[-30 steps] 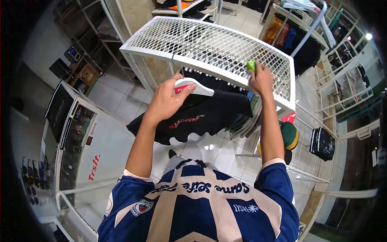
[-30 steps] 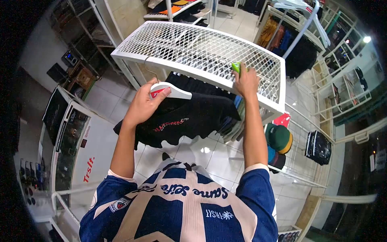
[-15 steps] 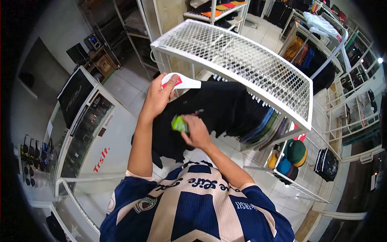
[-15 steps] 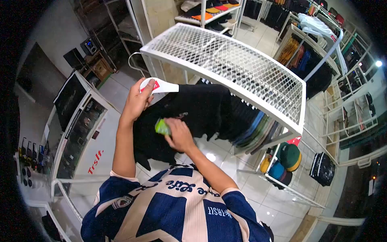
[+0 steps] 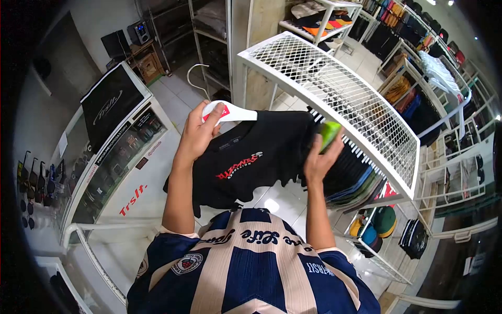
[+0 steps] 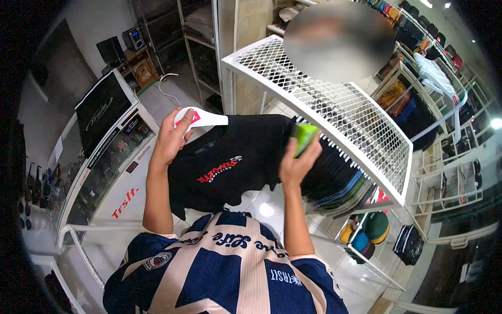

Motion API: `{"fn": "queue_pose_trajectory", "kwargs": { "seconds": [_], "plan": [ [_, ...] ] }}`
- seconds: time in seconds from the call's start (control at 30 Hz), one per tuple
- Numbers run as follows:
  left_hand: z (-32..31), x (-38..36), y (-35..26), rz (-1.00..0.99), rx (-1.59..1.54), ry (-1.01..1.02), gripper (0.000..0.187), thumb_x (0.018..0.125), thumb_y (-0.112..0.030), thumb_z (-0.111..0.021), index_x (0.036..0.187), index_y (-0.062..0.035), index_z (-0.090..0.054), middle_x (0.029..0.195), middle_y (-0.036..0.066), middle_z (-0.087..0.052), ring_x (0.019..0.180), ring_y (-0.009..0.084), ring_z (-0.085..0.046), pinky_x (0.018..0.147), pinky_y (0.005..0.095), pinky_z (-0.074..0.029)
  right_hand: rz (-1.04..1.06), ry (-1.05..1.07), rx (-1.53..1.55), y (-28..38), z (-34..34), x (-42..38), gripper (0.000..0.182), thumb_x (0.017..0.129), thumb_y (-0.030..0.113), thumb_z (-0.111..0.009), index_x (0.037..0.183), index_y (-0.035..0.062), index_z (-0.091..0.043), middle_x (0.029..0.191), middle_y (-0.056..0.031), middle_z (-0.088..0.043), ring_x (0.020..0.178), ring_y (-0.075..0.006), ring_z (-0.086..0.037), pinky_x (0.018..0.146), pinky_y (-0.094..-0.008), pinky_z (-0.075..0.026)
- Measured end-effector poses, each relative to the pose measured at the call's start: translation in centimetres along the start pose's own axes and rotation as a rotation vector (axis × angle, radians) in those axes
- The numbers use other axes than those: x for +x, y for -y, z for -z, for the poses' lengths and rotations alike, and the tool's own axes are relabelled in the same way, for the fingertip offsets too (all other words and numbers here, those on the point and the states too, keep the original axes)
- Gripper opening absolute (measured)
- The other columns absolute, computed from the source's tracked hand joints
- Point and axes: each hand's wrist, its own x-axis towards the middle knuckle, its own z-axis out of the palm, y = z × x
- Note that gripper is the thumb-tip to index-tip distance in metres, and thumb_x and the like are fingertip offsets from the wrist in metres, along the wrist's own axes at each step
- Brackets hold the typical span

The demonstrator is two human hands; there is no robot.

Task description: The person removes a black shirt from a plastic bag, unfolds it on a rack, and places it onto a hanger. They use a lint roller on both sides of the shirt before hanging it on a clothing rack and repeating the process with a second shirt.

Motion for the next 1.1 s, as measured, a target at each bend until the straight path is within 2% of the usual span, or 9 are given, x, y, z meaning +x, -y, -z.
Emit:
{"fn": "queue_pose_trajectory", "kwargs": {
  "seconds": [0.17, 0.33, 0.47, 0.6, 0.67, 0.77, 0.83, 1.0, 1.1],
  "plan": [
    [0.7, 0.6, 2.5, -0.027, 0.015, 0.105, 0.029, 0.103, -0.036, -0.063, 0.097, -0.0072, -0.059, 0.073, -0.006, -0.053, 0.057, 0.0019, -0.044, 0.049, 0.0186, -0.033, 0.374, 0.277, 0.077, 4.6, -4.5, -3.5, 0.074, 0.083, 0.016, -0.08, 0.149, 0.0054, -0.048, 0.127, -0.0268, -0.051, 0.112, -0.0407, -0.057, 0.093, -0.0445, -0.051],
    [3.9, 0.1, 4.2, -0.059, 0.049, 0.01, 0.028, 0.103, -0.034, -0.062, 0.096, -0.0072, -0.057, 0.069, -0.006, -0.05, 0.056, 0.002, -0.042, 0.049, 0.0196, -0.032, -0.273, 0.239, -0.205, -5.4, -5.9, -4.2, 0.06, 0.103, 0.022, -0.057, 0.158, 0.0124, -0.036, 0.12, -0.0232, -0.051, 0.103, -0.0374, -0.058, 0.091, -0.0438, -0.049],
    [4.5, -1.1, 5.0, -0.08, 0.082, 0.039, 0.026, 0.103, -0.031, -0.063, 0.1, -0.0058, -0.056, 0.07, -0.004, -0.051, 0.061, 0.0031, -0.044, 0.055, 0.0205, -0.036, -0.03, 0.193, 0.044, 1.9, -4.8, -1.5, 0.054, 0.101, 0.017, -0.058, 0.152, 0.0078, -0.045, 0.115, -0.0204, -0.055, 0.102, -0.0337, -0.057, 0.092, -0.0422, -0.048],
    [4.2, -1.2, 4.7, -0.06, 0.144, 0.099, 0.028, 0.101, -0.032, -0.066, 0.1, -0.0056, -0.057, 0.073, -0.003, -0.052, 0.065, 0.0047, -0.048, 0.06, 0.0217, -0.04, 0.25, 0.546, 0.142, 8.5, -6.3, -2.7, 0.06, 0.092, 0.02, -0.07, 0.147, 0.0093, -0.051, 0.117, -0.0247, -0.057, 0.107, -0.0404, -0.059, 0.094, -0.046, -0.049],
    [4.5, -1.4, 4.6, -0.071, 0.192, 0.076, 0.034, 0.098, -0.033, -0.07, 0.104, -0.0006, -0.061, 0.082, 0.004, -0.063, 0.074, 0.01, -0.056, 0.069, 0.0286, -0.049, 0.195, 0.444, 0.082, 4.9, -8.5, -3.5, 0.055, 0.095, 0.018, -0.066, 0.147, 0.0099, -0.051, 0.119, -0.0237, -0.055, 0.103, -0.0389, -0.06, 0.092, -0.0436, -0.05],
    [5.3, -2.2, 4.6, -0.097, 0.21, 0.078, 0.03, 0.093, -0.024, -0.076, 0.108, 0.0, -0.065, 0.088, 0.006, -0.068, 0.079, 0.0108, -0.058, 0.075, 0.0294, -0.05, -0.262, 0.437, -0.149, -3.4, -9.0, -3.2, 0.048, 0.101, 0.029, -0.062, 0.145, 0.0113, -0.054, 0.112, -0.0222, -0.058, 0.105, -0.0381, -0.06, 0.092, -0.0434, -0.049],
    [6.0, -2.4, 4.6, -0.157, 0.224, 0.182, 0.036, 0.086, -0.007, -0.08, 0.119, -0.0002, -0.066, 0.1, 0.005, -0.072, 0.088, 0.0083, -0.062, 0.082, 0.0253, -0.052, -0.191, 0.356, -0.099, -4.3, -7.7, -2.6, 0.048, 0.099, 0.025, -0.066, 0.143, 0.0088, -0.056, 0.112, -0.0216, -0.06, 0.101, -0.0352, -0.062, 0.091, -0.0415, -0.049],
    [4.2, -2.7, 4.9, -0.33, 0.499, 0.164, 0.037, 0.084, -0.007, -0.077, 0.121, -0.0064, -0.072, 0.088, 0.012, -0.07, 0.073, 0.0236, -0.065, 0.068, 0.0318, -0.051, 0.153, 0.517, 0.162, 7.1, -5.7, -1.2, 0.055, 0.089, 0.023, -0.076, 0.141, 0.0134, -0.06, 0.113, -0.0214, -0.061, 0.099, -0.0355, -0.064, 0.087, -0.0424, -0.051],
    [4.2, -3.0, 4.5, -0.456, 0.61, 0.187, 0.053, 0.076, 0.003, -0.071, 0.126, -0.0141, -0.072, 0.085, 0.012, -0.066, 0.072, 0.0312, -0.064, 0.066, 0.0386, -0.052, 0.133, 0.639, 0.134, 5.7, -7.3, -2.1, 0.052, 0.091, 0.027, -0.074, 0.14, 0.0159, -0.061, 0.117, -0.0228, -0.061, 0.099, -0.039, -0.065, 0.087, -0.0428, -0.053]
  ]
}}
